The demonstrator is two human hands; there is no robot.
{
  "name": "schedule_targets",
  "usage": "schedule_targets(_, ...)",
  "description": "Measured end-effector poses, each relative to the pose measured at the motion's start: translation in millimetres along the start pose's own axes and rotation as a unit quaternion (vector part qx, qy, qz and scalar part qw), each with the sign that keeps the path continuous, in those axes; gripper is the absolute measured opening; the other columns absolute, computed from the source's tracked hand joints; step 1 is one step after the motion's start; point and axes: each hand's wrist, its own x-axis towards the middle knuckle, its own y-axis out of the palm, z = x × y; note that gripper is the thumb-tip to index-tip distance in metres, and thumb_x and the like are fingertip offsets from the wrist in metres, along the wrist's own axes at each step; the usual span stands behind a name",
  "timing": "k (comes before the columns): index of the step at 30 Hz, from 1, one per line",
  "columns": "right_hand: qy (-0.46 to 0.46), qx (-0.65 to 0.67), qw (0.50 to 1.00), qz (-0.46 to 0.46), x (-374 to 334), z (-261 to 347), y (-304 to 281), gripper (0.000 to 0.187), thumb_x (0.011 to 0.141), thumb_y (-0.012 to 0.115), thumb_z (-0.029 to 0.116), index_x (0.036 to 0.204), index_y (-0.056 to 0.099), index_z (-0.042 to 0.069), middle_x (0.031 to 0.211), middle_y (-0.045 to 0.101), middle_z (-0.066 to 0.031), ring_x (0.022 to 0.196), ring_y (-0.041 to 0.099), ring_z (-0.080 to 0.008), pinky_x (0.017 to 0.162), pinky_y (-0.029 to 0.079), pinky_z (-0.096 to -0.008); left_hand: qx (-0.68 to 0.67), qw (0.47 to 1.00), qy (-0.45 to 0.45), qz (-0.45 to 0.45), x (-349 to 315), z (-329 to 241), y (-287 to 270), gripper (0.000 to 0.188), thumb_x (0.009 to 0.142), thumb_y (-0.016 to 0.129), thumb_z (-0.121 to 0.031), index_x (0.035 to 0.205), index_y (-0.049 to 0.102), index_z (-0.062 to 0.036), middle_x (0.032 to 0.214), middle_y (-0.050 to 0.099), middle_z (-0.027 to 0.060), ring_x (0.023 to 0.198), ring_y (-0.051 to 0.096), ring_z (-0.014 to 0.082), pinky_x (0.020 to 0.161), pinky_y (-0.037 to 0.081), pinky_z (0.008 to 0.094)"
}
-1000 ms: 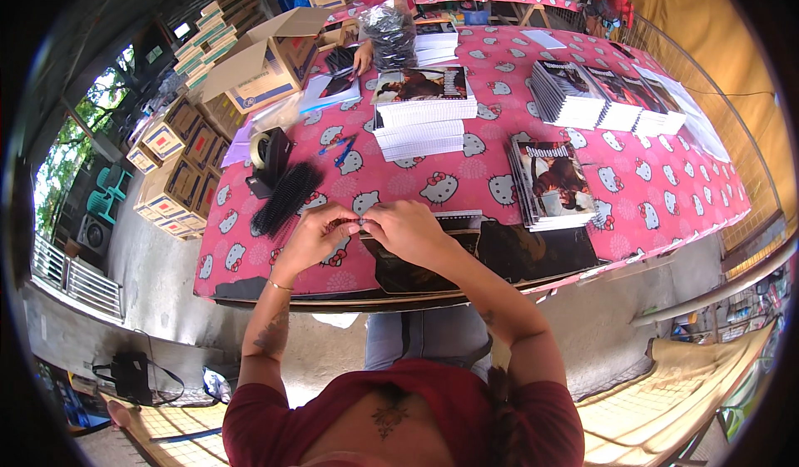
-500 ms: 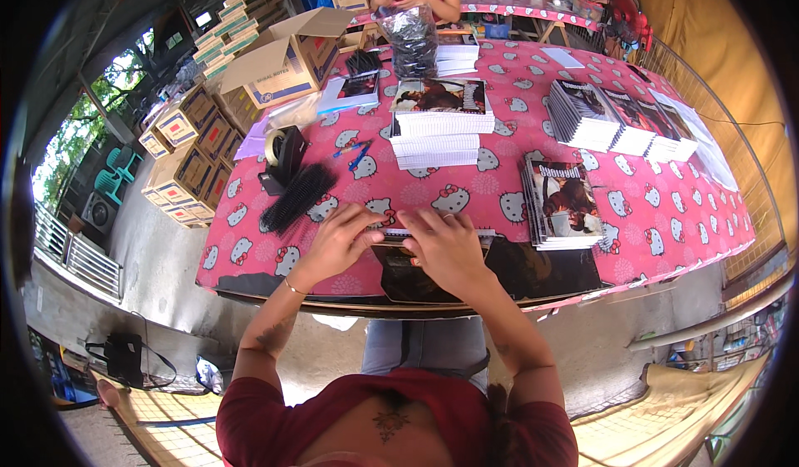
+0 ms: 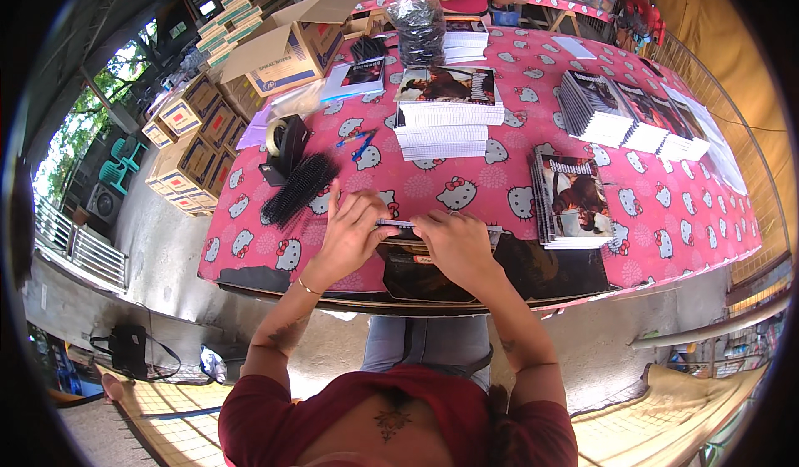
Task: The person places small books into plastic sleeves, peels the adhesive backing off the sleeves, and seals them by hand. The packaged books are then placed in a separate stack on the table.
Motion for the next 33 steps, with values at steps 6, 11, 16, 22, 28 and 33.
schedule_targets(6, 0.025, 0.004, 1.000, 0.013, 2, 0, 1, 0.018, 0.092, 0.066, 0.017, 0.109, 0.070, 0.014, 0.086, 0.069, -0.0043, 0.074, 0.068, -0.0293, 0.066, 0.054, -0.0422, 0.061, 0.992, -0.094, 0.057, -71, -61, 56, 0.086, 0.096, 0.050, -0.062, 0.153, 0.038, 0.0010, 0.161, 0.032, 0.0256, 0.151, 0.026, 0.0440, 0.114, 0.009, 0.0742)
schedule_targets(11, 0.005, 0.005, 1.000, 0.011, 5, -5, -6, 0.022, 0.090, 0.066, 0.018, 0.111, 0.070, 0.014, 0.086, 0.069, -0.0054, 0.076, 0.069, -0.0293, 0.068, 0.054, -0.0421, 0.179, 0.976, -0.117, 0.029, -5, -31, 40, 0.091, 0.099, 0.043, -0.066, 0.154, 0.033, 0.0061, 0.161, 0.027, 0.0325, 0.153, 0.021, 0.0479, 0.115, 0.002, 0.0737)
schedule_targets(16, -0.016, -0.024, 0.998, -0.060, -11, -6, -16, 0.027, 0.087, 0.068, 0.018, 0.114, 0.070, 0.014, 0.087, 0.071, -0.0071, 0.076, 0.070, -0.0299, 0.071, 0.054, -0.0429, -0.001, 0.997, -0.070, 0.023, -91, -72, 75, 0.082, 0.101, 0.043, -0.058, 0.155, 0.033, 0.0032, 0.160, 0.029, 0.0326, 0.151, 0.023, 0.0494, 0.116, 0.009, 0.0710)
schedule_targets(22, 0.027, 0.005, 0.999, 0.028, -18, -18, -24, 0.029, 0.090, 0.069, 0.018, 0.119, 0.072, 0.016, 0.095, 0.075, -0.0100, 0.080, 0.068, -0.0335, 0.075, 0.054, -0.0448, 0.063, 0.997, -0.033, 0.041, -40, -59, 56, 0.084, 0.098, 0.048, -0.059, 0.153, 0.037, 0.0039, 0.160, 0.034, 0.0276, 0.151, 0.028, 0.0413, 0.117, 0.016, 0.0672)
schedule_targets(28, 0.007, -0.001, 0.999, 0.045, -12, -17, -20, 0.032, 0.090, 0.069, 0.019, 0.122, 0.071, 0.014, 0.092, 0.075, -0.0103, 0.078, 0.069, -0.0309, 0.075, 0.053, -0.0437, 0.192, 0.981, -0.038, 0.002, 26, -38, 31, 0.087, 0.095, 0.053, -0.062, 0.153, 0.039, 0.0016, 0.161, 0.034, 0.0251, 0.152, 0.029, 0.0383, 0.115, 0.022, 0.0664)
schedule_targets(33, -0.001, 0.003, 1.000, 0.022, -15, -21, -14, 0.032, 0.092, 0.066, 0.022, 0.123, 0.068, 0.014, 0.092, 0.075, -0.0082, 0.076, 0.070, -0.0278, 0.074, 0.051, -0.0433, -0.015, 0.998, 0.000, 0.055, -47, -77, 56, 0.086, 0.097, 0.049, -0.057, 0.152, 0.034, 0.0078, 0.160, 0.031, 0.0297, 0.151, 0.026, 0.0466, 0.119, 0.014, 0.0669)
